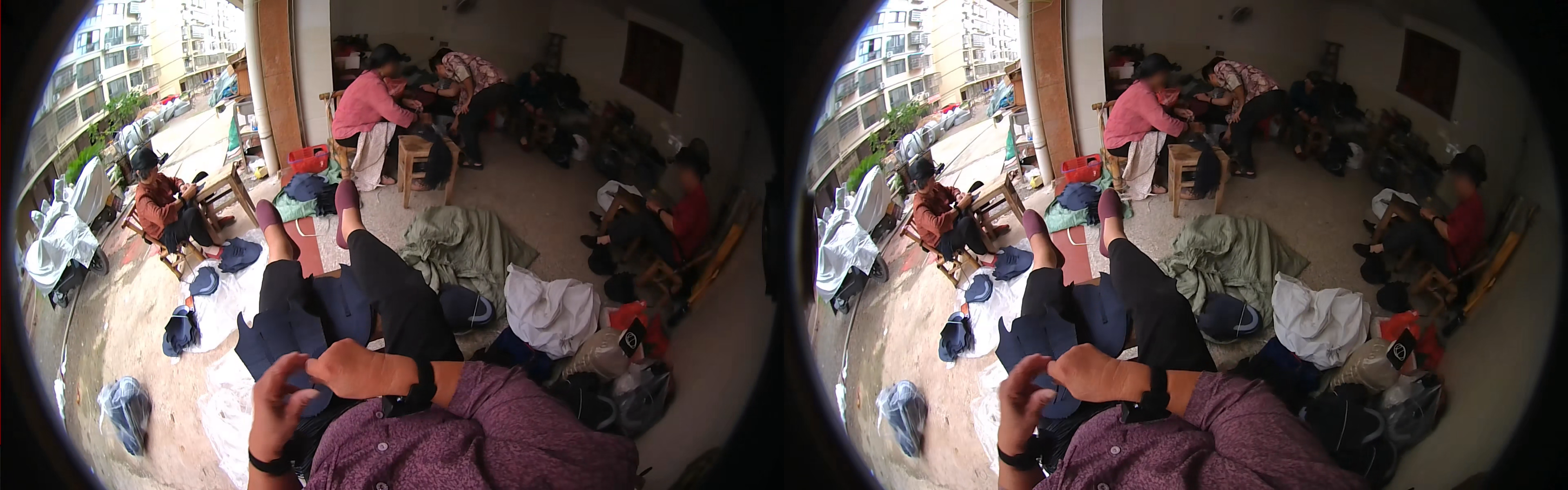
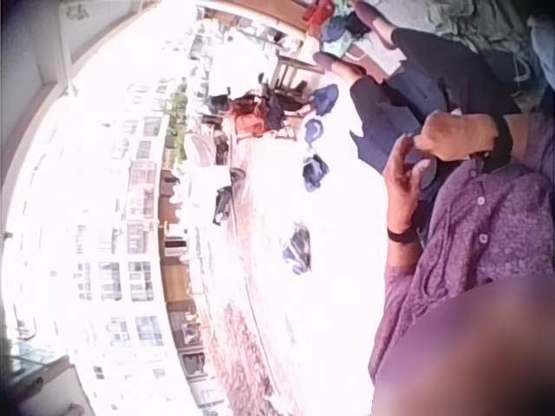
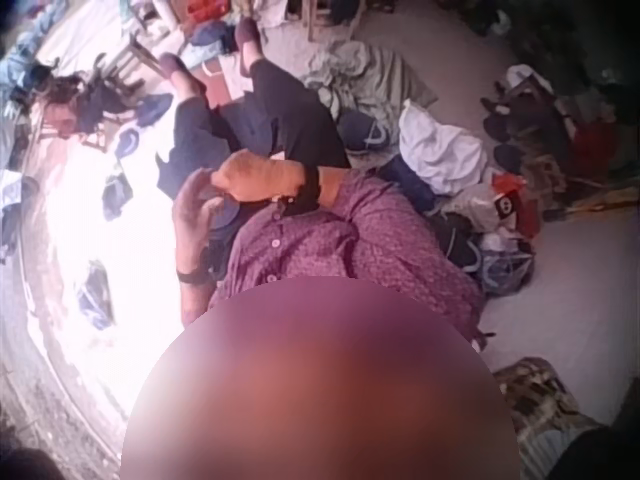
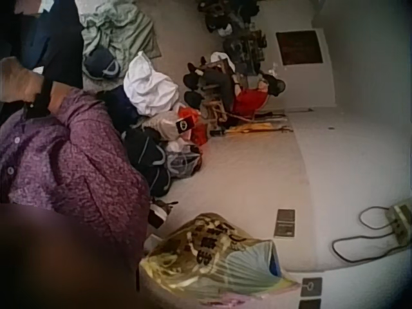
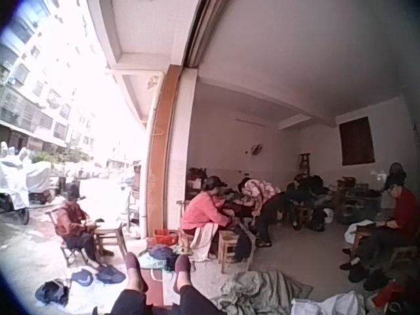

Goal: The recorder is hand-stitching a piece of dark footwear material using a needle and thread.

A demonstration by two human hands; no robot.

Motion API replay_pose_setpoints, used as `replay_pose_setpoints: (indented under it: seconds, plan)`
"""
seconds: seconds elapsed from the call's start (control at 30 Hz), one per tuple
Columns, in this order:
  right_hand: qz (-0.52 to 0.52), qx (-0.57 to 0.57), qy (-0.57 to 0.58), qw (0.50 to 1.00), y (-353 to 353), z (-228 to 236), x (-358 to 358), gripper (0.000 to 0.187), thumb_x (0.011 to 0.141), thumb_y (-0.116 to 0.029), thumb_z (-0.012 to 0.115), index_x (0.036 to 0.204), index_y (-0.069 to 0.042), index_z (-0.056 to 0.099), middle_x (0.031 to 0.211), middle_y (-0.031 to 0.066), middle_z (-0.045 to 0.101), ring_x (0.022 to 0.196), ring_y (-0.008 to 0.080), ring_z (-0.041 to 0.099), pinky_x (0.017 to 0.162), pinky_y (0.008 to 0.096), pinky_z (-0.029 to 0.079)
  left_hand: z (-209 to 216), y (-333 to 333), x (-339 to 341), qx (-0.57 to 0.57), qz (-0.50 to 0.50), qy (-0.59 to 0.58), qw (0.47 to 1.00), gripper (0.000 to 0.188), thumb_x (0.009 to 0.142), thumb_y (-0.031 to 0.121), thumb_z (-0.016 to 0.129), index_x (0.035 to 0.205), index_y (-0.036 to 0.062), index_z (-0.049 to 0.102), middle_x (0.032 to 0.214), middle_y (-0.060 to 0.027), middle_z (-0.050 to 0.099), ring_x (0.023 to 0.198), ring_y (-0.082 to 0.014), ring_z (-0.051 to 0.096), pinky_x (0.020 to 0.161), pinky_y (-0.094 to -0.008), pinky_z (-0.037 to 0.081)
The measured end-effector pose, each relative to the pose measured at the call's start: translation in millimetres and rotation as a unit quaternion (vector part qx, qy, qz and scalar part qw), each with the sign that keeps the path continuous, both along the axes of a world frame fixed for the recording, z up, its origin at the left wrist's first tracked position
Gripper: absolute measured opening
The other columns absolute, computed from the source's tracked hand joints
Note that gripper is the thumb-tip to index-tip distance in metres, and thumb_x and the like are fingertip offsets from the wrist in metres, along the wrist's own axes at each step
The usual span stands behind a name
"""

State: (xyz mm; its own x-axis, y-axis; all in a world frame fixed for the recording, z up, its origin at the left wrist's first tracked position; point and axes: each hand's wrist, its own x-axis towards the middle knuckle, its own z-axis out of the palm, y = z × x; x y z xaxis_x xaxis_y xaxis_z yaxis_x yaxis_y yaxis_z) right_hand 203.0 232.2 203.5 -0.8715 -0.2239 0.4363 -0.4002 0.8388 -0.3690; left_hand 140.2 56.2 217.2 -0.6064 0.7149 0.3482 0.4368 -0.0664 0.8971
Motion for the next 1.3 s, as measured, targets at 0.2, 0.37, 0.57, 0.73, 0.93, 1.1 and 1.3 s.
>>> replay_pose_setpoints:
  seconds: [0.2,0.37,0.57,0.73,0.93,1.1,1.3]
  plan:
    - [0.040,-0.007,-0.092,0.995,3,3,8,0.016,0.076,-0.015,0.060,0.073,0.000,0.064,0.072,0.0195,0.062,0.072,0.0356,0.063,0.065,0.0434,0.051,-17,15,11,-0.049,-0.060,-0.144,0.987,0.053,0.075,-0.008,0.070,0.123,-0.0045,0.048,0.093,-0.0090,0.064,0.076,-0.0106,0.061,0.055,-0.0210,0.049]
    - [0.041,-0.030,-0.149,0.987,0,-18,-2,0.018,0.077,-0.014,0.057,0.074,0.001,0.066,0.074,0.0210,0.063,0.073,0.0356,0.063,0.067,0.0434,0.051,-18,12,12,-0.085,-0.050,-0.159,0.982,0.044,0.079,-0.011,0.060,0.122,-0.0042,0.050,0.091,-0.0067,0.063,0.074,-0.0107,0.061,0.058,-0.0206,0.049]
    - [0.096,-0.218,-0.270,0.933,15,-10,-4,0.029,0.085,-0.016,0.046,0.066,0.001,0.061,0.055,0.0126,0.058,0.046,0.0216,0.058,0.049,0.0334,0.047,-27,12,5,-0.113,0.005,-0.013,0.994,0.021,0.077,-0.006,0.060,0.097,-0.0032,0.062,0.071,-0.0125,0.062,0.063,-0.0173,0.062,0.058,-0.0270,0.049]
    - [0.075,-0.361,-0.365,0.855,21,-18,-12,0.022,0.088,-0.014,0.056,0.073,0.001,0.060,0.056,0.0028,0.057,0.052,0.0078,0.053,0.050,0.0230,0.041,-46,-11,-3,-0.125,-0.020,-0.076,0.989,0.011,0.082,0.000,0.061,0.093,-0.0032,0.063,0.069,-0.0094,0.061,0.060,-0.0133,0.059,0.056,-0.0256,0.047]
    - [0.010,-0.257,-0.132,0.957,8,-52,-57,0.013,0.082,-0.008,0.063,0.075,0.002,0.058,0.075,0.0097,0.060,0.063,0.0160,0.056,0.059,0.0253,0.044,-75,-48,-22,-0.064,0.035,-0.270,0.960,0.014,0.092,0.010,0.056,0.093,-0.0001,0.065,0.072,-0.0008,0.062,0.060,-0.0069,0.056,0.053,-0.0201,0.044]
    - [0.036,-0.003,0.009,0.999,-21,-72,-87,0.046,0.074,-0.016,0.072,0.112,0.000,0.054,0.119,0.0218,0.051,0.119,0.0335,0.045,0.095,0.0385,0.038,-97,-58,-56,0.084,0.139,-0.354,0.921,0.017,0.091,0.013,0.057,0.100,0.0004,0.064,0.076,-0.0027,0.063,0.060,-0.0054,0.056,0.050,-0.0157,0.040]
    - [0.074,0.204,0.027,0.976,-27,-83,-93,0.058,0.078,-0.033,0.067,0.122,0.001,0.051,0.125,0.0232,0.049,0.127,0.0315,0.036,0.101,0.0471,0.027,-112,-50,-86,0.130,0.199,-0.319,0.917,0.016,0.090,0.015,0.060,0.095,0.0009,0.066,0.067,0.0024,0.056,0.054,-0.0028,0.045,0.048,-0.0166,0.034]
